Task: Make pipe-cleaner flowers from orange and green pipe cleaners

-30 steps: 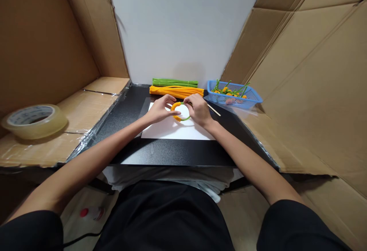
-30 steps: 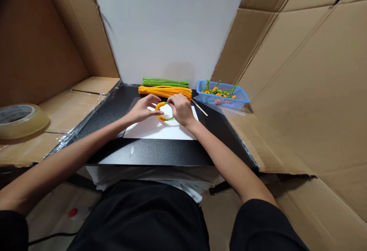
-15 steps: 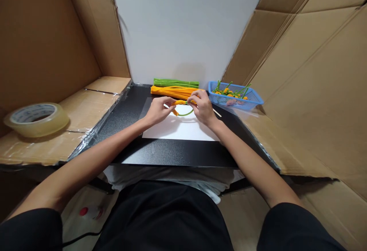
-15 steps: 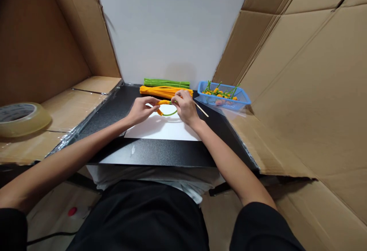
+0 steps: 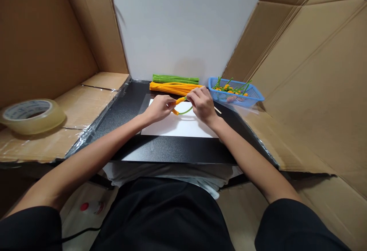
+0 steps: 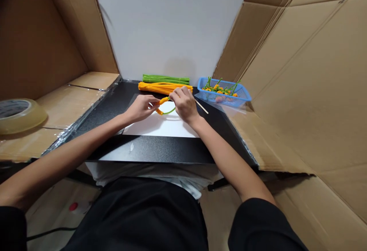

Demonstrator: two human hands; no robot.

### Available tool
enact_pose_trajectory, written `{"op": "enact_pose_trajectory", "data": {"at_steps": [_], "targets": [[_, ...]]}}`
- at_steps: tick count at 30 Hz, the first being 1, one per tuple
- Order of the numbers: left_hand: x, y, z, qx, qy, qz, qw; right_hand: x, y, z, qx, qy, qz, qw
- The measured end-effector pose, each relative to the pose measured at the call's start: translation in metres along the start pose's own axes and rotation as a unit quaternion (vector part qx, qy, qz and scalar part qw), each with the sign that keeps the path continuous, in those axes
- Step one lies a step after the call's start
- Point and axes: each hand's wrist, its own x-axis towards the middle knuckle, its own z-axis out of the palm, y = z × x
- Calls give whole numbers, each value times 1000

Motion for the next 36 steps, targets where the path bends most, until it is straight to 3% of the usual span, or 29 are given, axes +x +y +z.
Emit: {"op": "enact_pose_trajectory", "data": {"at_steps": [5, 10, 14, 17, 20, 25, 33, 36], "targets": [[0, 2, 1, 67, -26, 23, 997, -1, -5, 3, 23, -38, -16, 999], [1, -3, 4, 30, -24, -8, 999, -3, -6, 7, 119, -18, 90, 989], [0, -7, 7, -39, 39, -63, 996, -1, -10, 5, 183, 8, 206, 961], [-1, -7, 7, -78, 83, -72, 991, 1, -12, 4, 237, 9, 254, 938], [-3, -5, 6, -107, 103, -55, 987, 2, -10, 3, 237, 16, 245, 940], [-4, 0, 5, -127, 82, -21, 988, 1, -8, 3, 242, 9, 190, 952], [-3, -4, 5, -134, 100, -50, 985, -2, -9, 13, 349, 13, 313, 883], [-3, -6, 7, -150, 111, -56, 981, -2, -6, 14, 353, 9, 325, 877]]}}
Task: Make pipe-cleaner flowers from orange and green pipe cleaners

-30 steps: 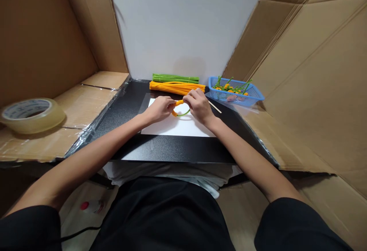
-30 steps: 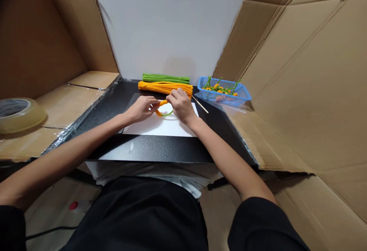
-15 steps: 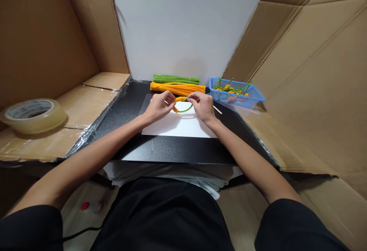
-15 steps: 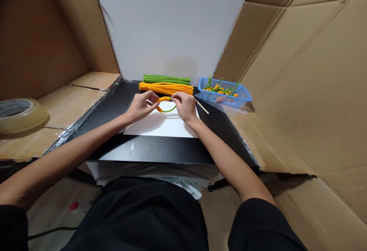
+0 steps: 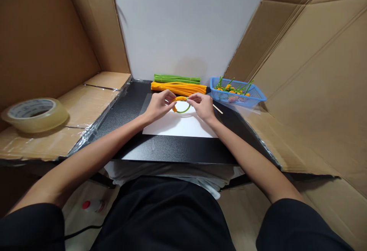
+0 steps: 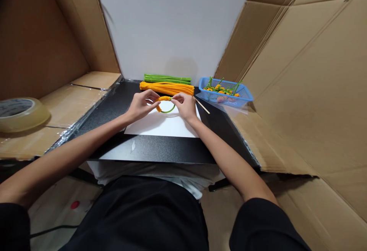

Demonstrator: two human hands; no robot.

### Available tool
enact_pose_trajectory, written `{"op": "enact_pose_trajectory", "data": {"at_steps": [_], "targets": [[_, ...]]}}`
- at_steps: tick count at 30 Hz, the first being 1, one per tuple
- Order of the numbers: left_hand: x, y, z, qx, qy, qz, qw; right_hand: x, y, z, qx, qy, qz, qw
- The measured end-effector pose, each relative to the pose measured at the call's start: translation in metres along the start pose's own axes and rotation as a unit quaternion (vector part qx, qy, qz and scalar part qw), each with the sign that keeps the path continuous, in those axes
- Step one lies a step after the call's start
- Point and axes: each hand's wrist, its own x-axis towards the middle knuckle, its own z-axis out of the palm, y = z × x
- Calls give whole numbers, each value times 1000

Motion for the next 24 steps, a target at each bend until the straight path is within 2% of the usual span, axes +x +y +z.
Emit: {"op": "enact_pose_trajectory", "data": {"at_steps": [7, 10, 14, 16, 18, 21, 24], "targets": [[-3, 4, 2, -5, -25, 14, 1000, -5, -6, 1, -32, -23, -60, 997], [-3, 4, 1, -4, -28, 11, 1000, -7, -6, 2, -48, -39, -63, 996], [-1, -2, 2, -43, -18, -31, 998, -4, -5, -3, -100, 4, -98, 990], [1, -5, 3, -80, 5, -67, 995, 0, -3, -6, -103, 22, -113, 988], [3, -7, 4, -124, 31, -104, 986, 4, 1, -7, -57, -3, -79, 995], [5, -8, 7, -191, 39, -138, 971, 9, 7, -7, 50, -58, 12, 997], [6, -7, 8, -232, 36, -164, 958, 12, 10, -5, 111, -66, 54, 990]]}}
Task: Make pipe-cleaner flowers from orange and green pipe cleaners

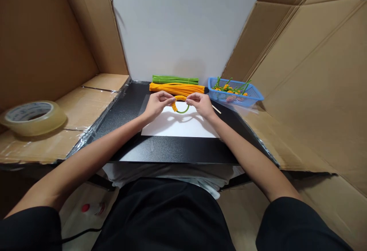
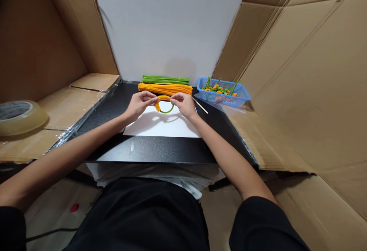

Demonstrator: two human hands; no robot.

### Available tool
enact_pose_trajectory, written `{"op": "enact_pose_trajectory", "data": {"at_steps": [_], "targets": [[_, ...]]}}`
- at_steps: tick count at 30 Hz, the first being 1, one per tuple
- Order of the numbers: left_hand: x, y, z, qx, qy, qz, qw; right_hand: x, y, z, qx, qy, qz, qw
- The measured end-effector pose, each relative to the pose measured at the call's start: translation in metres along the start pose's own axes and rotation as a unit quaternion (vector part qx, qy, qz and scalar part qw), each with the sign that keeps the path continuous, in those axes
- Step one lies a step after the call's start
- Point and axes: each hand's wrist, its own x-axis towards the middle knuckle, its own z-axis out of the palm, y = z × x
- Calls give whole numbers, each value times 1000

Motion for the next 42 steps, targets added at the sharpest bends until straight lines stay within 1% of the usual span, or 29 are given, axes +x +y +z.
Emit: {"op": "enact_pose_trajectory", "data": {"at_steps": [3, 5, 7, 9, 15, 18, 20, 22, 24, 26, 27, 29, 31, 33, 34, 36, 37, 38, 39, 40, 41, 42], "targets": [[1, -1, 0, -20, 10, -27, 999, 0, -1, -1, 60, 3, 22, 998], [2, -2, -1, -28, 22, -35, 999, 0, -2, -2, 110, -8, 62, 992], [3, -3, -2, -21, 31, -35, 999, -2, -3, -4, 133, -34, 112, 984], [3, -5, -4, -2, 37, -28, 999, -2, -3, -5, 123, -55, 140, 981], [9, -18, -11, 98, 73, 18, 992, -1, -2, -4, 76, -74, 121, 987], [15, -25, -17, 94, 76, 9, 993, 0, 0, -3, 50, -70, 132, 987], [21, -29, -24, 72, 69, -4, 995, 1, 2, -5, 33, -63, 152, 986], [28, -32, -35, 65, 81, -12, 995, 2, 5, -10, 15, -49, 174, 983], [35, -35, -49, 64, 119, -23, 991, 5, 8, -16, -14, -35, 191, 981], [41, -40, -65, 72, 164, -33, 983, 8, 12, -22, -52, -20, 190, 980], [43, -42, -73, 85, 179, -44, 979, 9, 14, -24, -73, -17, 185, 980], [46, -46, -85, 127, 187, -61, 972, 10, 17, -27, -127, -22, 167, 978], [45, -47, -92, 181, 163, -82, 966, 9, 18, -28, -202, -41, 135, 969], [40, -44, -94, 265, 131, -79, 952, 6, 18, -27, -286, -56, 87, 953], [37, -40, -92, 326, 115, -58, 936, 4, 17, -26, -322, -59, 65, 943], [30, -31, -82, 463, 93, 26, 881, 1, 15, -22, -371, -60, 43, 926], [26, -25, -75, 502, 72, 72, 859, -1, 13, -19, -385, -62, 41, 920], [22, -20, -67, 526, 39, 109, 842, -2, 11, -16, -393, -66, 42, 916], [19, -15, -58, 536, 2, 132, 834, -3, 9, -13, -397, -72, 41, 914], [16, -11, -49, 536, -37, 141, 832, -4, 7, -10, -398, -81, 37, 913], [13, -8, -40, 527, -67, 133, 836, -5, 6, -7, -395, -90, 33, 914], [11, -5, -33, 515, -93, 108, 845, -5, 4, -5, -392, -95, 28, 915]]}}
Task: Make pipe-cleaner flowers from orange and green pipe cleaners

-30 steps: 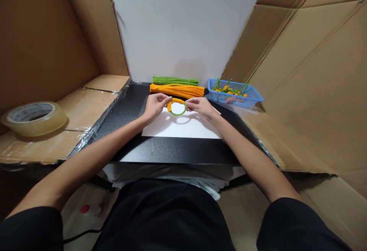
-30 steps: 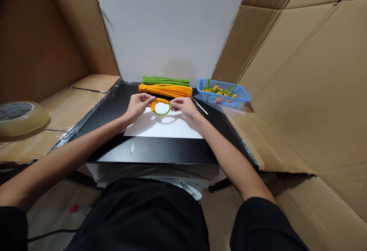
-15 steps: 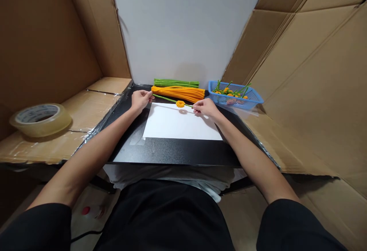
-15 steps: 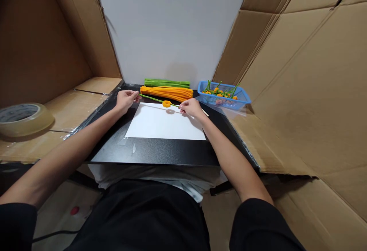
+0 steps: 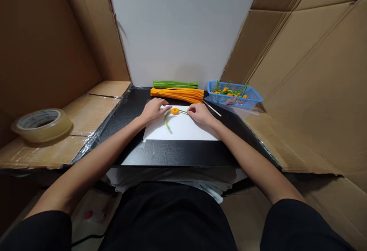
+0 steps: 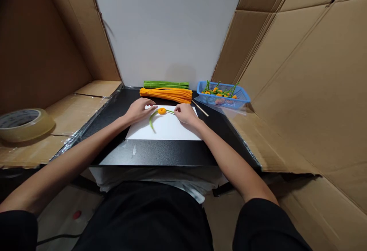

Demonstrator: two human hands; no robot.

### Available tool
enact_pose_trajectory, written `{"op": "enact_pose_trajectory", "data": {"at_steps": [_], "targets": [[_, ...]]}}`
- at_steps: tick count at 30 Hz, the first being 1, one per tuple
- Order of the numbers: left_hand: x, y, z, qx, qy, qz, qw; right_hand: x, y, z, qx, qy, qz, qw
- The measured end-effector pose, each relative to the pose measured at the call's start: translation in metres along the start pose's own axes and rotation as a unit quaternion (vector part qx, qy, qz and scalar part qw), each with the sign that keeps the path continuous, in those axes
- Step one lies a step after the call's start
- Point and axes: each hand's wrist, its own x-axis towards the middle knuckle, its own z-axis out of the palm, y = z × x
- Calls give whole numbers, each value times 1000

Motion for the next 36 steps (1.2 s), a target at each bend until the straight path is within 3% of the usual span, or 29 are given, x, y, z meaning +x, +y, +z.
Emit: {"op": "enact_pose_trajectory", "data": {"at_steps": [2, 5, 9, 14, 18, 21, 28, 33, 36], "targets": [[0, 11, 4, -16, -55, -21, 998, -1, -2, 1, 5, 0, -7, 1000], [-1, 15, 7, -39, -79, -51, 995, -2, -2, 2, 5, 13, -7, 1000], [-4, 13, 8, -103, -51, -76, 990, -4, -5, 6, 34, 17, -41, 998], [-5, 19, 10, -183, -19, -18, 983, -6, -15, 9, 66, 38, -108, 991], [-1, 17, 9, -124, 0, 6, 992, -8, -17, 6, 48, 49, -112, 991], [3, 4, 4, -36, -12, 83, 996, -7, -14, 0, 16, 37, -104, 994], [7, -23, -6, 39, 60, 190, 979, -1, -2, -9, 38, 9, -149, 988], [6, -23, -4, 47, 60, 197, 977, 1, 3, -12, 25, 28, -171, 985], [3, -20, -5, 50, 27, 157, 986, 0, 0, -9, -38, 32, -159, 986]]}}
